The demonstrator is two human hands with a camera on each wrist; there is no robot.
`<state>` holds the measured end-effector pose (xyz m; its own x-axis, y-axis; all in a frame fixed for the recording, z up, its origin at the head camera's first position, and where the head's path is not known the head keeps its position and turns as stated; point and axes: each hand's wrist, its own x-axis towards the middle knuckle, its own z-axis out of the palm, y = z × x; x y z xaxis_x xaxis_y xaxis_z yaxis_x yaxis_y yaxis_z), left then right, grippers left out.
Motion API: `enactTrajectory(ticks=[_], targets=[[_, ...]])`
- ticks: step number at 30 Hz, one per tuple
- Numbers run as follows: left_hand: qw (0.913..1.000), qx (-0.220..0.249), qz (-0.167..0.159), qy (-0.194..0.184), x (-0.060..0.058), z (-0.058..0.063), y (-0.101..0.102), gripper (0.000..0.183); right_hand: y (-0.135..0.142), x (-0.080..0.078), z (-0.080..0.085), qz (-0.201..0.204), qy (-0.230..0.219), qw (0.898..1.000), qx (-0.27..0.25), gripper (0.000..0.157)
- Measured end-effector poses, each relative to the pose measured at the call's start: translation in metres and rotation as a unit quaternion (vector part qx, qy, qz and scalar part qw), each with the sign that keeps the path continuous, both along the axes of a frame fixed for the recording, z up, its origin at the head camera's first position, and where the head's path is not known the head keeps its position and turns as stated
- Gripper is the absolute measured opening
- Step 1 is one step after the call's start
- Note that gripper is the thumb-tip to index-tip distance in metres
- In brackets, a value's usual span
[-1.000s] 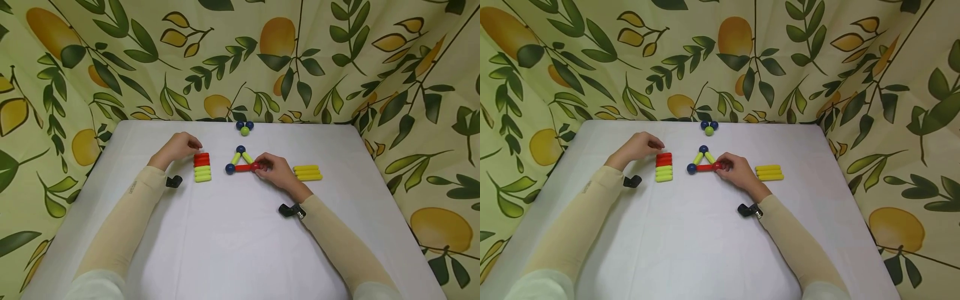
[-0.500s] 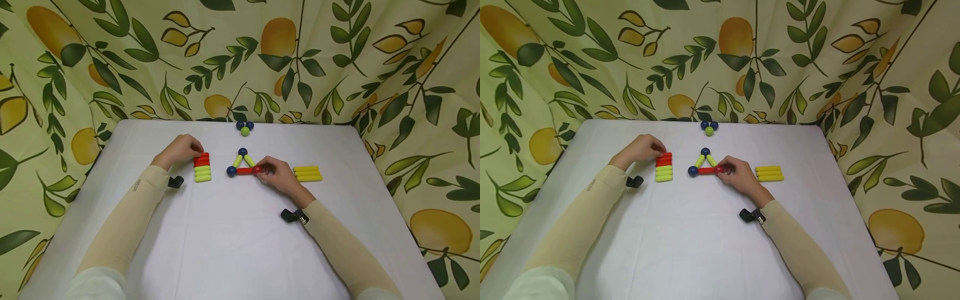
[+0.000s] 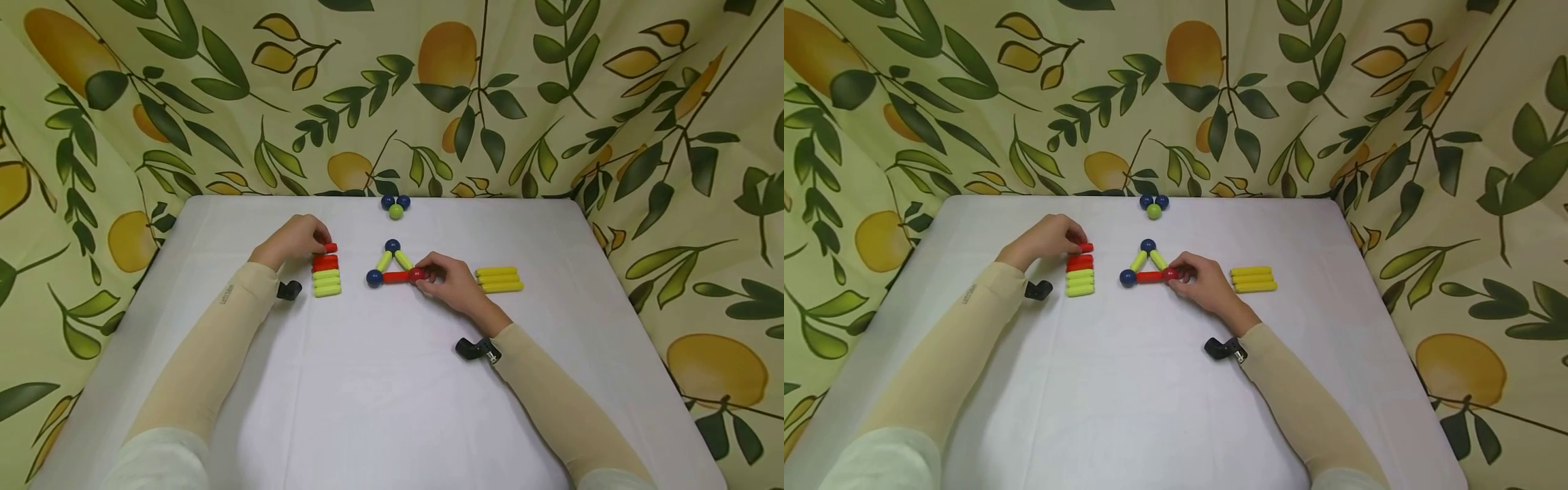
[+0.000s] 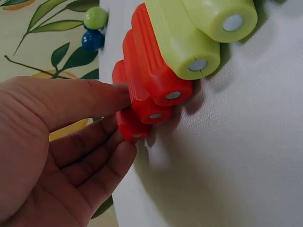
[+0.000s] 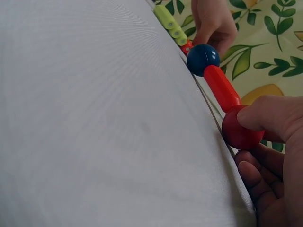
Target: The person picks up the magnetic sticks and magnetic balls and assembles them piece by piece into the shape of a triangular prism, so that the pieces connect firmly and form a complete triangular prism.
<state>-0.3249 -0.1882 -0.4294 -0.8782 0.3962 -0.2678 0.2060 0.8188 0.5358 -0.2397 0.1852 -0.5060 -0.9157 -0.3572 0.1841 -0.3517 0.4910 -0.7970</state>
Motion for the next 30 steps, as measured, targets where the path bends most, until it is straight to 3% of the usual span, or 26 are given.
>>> enactTrajectory(ticks=[8,14,21,30], targets=[[1.0,-0.002,-0.001,-0.004,-0.002,0.0,0.001,0.019,-0.002,0.001,0.001,0.002,-0.003,1.0,-0.005,0.027],[0.9963,0.083,0.017,0.011,-0.002,0.007,0.007,0.027,-0.001,0.0,0.0,0.002,-0.002,1.0,-0.002,0.027],[0.9847,0.166,0.021,0.05,0.0,0.022,0.033,0.029,-0.001,0.0,0.001,-0.001,0.0,1.0,-0.002,0.028],[0.9679,0.24,0.038,0.063,0.001,0.023,0.063,0.032,-0.002,0.002,0.001,-0.002,0.004,1.0,0.001,0.027]])
